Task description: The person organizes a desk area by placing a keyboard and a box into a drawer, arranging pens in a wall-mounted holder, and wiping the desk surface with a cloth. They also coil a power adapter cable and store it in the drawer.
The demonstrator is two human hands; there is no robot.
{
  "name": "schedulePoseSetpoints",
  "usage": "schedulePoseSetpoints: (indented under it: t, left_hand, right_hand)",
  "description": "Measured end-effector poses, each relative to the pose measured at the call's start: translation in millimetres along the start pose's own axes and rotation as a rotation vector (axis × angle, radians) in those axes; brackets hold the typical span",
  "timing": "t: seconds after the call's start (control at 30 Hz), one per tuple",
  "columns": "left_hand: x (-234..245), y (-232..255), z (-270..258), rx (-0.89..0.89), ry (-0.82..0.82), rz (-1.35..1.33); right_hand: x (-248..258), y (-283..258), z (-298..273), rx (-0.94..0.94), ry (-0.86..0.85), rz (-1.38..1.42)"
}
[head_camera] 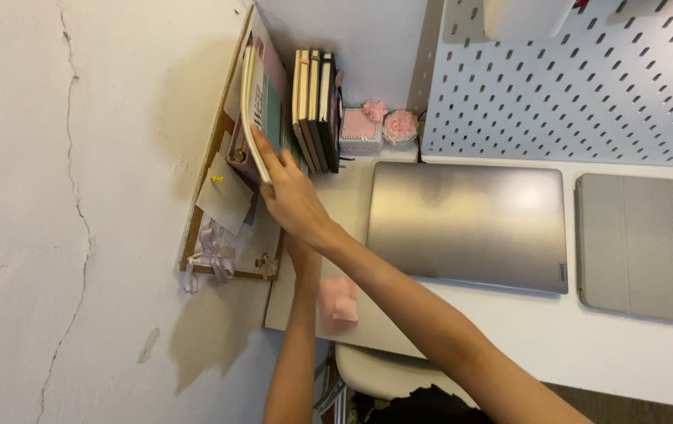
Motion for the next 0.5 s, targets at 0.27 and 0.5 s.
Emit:
schedulePoseSetpoints:
  t: [0.27,0.5]
  left_hand:
    - [-15,-26,53,0.001,-0.013,-0.154]
    - [-40,-47,13,-0.016,0.179,-0.196]
  right_hand:
    - [-17,56,10,0.356,-0.216,0.085]
    - [-12,94,-2,-0.042,-0.351,0.071]
Point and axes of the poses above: each hand's wrist, its own z-axis towards the middle knuckle, its own x-axis out of the back of the hand, y = z × x, the point moved 3 cm from there along z, towards the middle knuckle, and after that the axes turned 12 degrees about z, right-handed, at the moved point
